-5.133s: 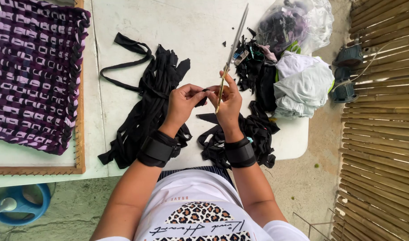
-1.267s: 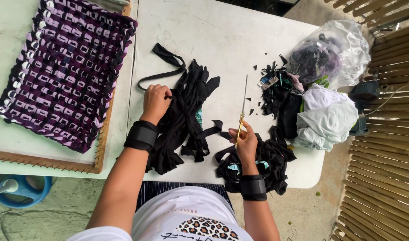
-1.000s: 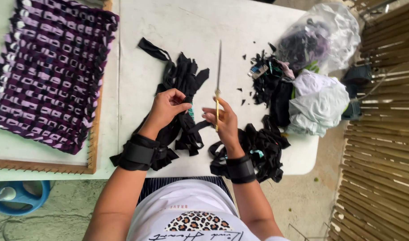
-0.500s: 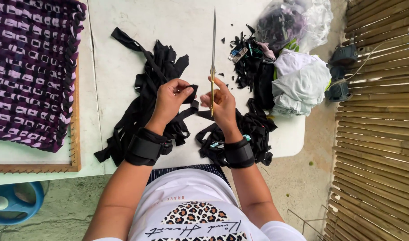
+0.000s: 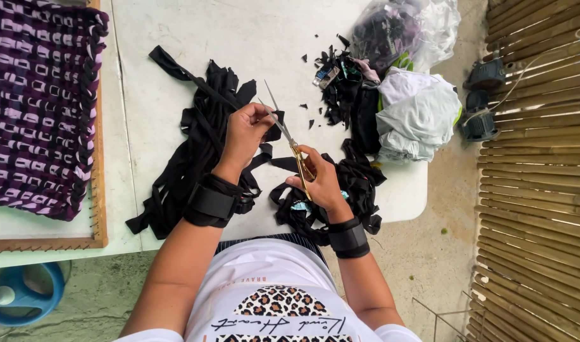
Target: Cutting and preparing black fabric strips for use in rug weaving.
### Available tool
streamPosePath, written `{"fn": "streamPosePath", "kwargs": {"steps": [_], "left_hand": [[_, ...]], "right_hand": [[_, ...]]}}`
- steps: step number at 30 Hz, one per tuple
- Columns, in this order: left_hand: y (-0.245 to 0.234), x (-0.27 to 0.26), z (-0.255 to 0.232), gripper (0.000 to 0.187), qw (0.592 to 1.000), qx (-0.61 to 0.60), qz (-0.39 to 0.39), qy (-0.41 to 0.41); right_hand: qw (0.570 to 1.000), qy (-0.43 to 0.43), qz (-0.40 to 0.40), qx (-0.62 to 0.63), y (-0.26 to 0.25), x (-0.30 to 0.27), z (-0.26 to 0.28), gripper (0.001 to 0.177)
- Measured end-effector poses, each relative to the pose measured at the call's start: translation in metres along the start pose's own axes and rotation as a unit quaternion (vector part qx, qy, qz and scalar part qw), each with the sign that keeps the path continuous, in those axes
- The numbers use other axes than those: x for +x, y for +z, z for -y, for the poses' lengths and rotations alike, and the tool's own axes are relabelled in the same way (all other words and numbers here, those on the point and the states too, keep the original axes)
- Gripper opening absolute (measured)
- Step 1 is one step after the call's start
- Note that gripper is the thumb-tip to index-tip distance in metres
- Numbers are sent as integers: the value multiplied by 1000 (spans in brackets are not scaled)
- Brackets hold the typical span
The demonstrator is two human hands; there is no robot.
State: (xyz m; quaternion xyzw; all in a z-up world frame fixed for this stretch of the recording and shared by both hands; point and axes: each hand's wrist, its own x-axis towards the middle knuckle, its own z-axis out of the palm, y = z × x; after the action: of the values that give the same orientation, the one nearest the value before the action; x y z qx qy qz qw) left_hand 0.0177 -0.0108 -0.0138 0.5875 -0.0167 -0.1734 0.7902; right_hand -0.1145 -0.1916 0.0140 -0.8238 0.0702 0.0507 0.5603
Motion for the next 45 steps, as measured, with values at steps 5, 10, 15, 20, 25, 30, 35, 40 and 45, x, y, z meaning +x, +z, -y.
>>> {"fn": "streamPosePath", "kwargs": {"steps": [5,10,15,20,25,30,35,40,45], "left_hand": [[7,0,-3,3,999,30,3,-23],[6,4,4,4,999,46,-4,-17],[6,6,3,7,998,37,-21,-51],[10,7,5,8,997,28,-26,-68],[23,4,8,10,996,51,-26,-66],[32,4,3,10,997,21,-1,-78],[33,4,2,11,995,36,-4,-90],[33,-4,-8,12,997,19,5,-71],[29,-8,7,9,983,137,82,94]], "right_hand": [[1000,5,-8,-1,-1,4,0,74],[1000,-5,-19,-8,0,6,-6,76],[999,-5,-35,-9,1,6,-13,75],[998,5,-52,-28,5,5,-22,75],[998,-15,-54,24,8,6,-19,74],[997,4,-60,53,10,5,-26,72],[994,42,-67,75,11,5,-37,71],[976,91,-79,180,1,18,-14,66],[956,-13,-83,283,-4,41,0,70]]}}
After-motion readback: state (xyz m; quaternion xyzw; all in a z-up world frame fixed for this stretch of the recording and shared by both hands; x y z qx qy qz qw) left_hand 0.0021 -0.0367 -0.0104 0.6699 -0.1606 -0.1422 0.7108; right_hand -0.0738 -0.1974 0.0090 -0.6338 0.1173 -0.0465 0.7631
